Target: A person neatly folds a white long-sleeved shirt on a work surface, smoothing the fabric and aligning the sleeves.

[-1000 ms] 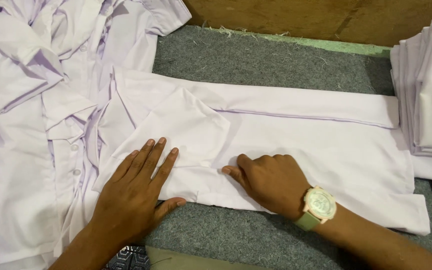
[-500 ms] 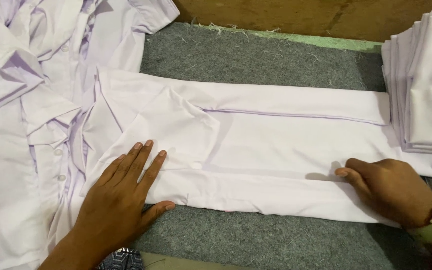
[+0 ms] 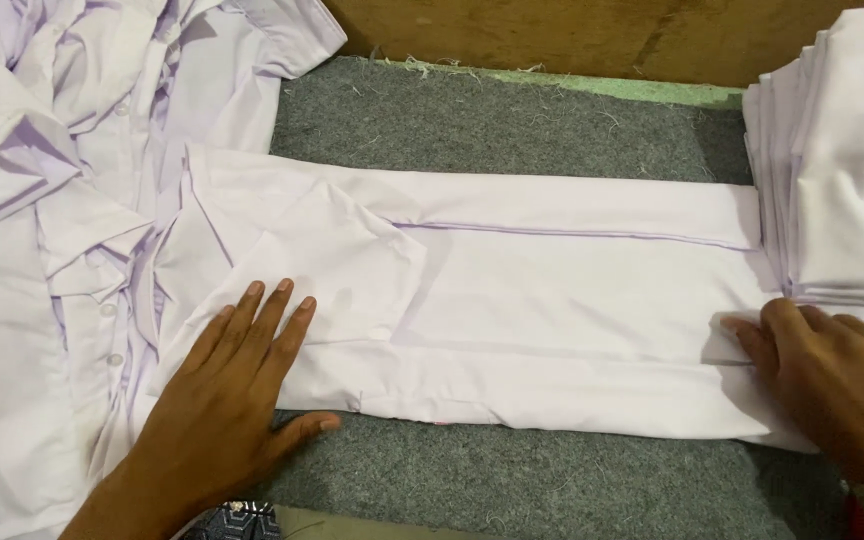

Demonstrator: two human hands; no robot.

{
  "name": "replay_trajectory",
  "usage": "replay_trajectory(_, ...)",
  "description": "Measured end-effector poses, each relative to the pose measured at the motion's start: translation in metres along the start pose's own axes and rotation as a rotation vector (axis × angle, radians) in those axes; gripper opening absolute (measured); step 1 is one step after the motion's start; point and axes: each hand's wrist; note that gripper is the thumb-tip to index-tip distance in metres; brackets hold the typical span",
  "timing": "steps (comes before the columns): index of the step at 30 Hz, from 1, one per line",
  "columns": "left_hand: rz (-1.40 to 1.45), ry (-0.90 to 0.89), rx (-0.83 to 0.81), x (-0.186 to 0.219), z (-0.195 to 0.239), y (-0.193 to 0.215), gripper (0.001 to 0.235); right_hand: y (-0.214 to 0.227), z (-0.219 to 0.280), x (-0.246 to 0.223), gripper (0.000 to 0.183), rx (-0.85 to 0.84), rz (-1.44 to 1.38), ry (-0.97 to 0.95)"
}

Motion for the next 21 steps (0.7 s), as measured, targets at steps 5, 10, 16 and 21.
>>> replay_trajectory(5,0.134,-0.051,0.115,0.037,-0.021,0.014,0.067,0.085,0.003,-0.031,0.032,0.206,-0.065,-0.077)
replay_trajectory(10,0.159,-0.304,0.179,0.071,-0.026,0.003,0.042,0.047,0.014,-0.024,0.055,0.044,-0.421,0.039)
replay_trajectory(16,-0.032,-0.366,0.288,0.057,-0.021,0.010,0.022,0.009,0.063,-0.013,0.053,0.438,-0.534,0.098)
replay_trajectory(21,-0.074,-0.387,0.294,0.050,-0.019,0.018,0.024,-0.016,0.090,-0.006,0.030,0.455,-0.586,0.145)
Point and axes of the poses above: each hand's wrist, its own z-axis away from the middle knuckle, its own y-axis out of the back of the hand, x = y × z, and after that the axes turned 2 degrees about -y, right-handed
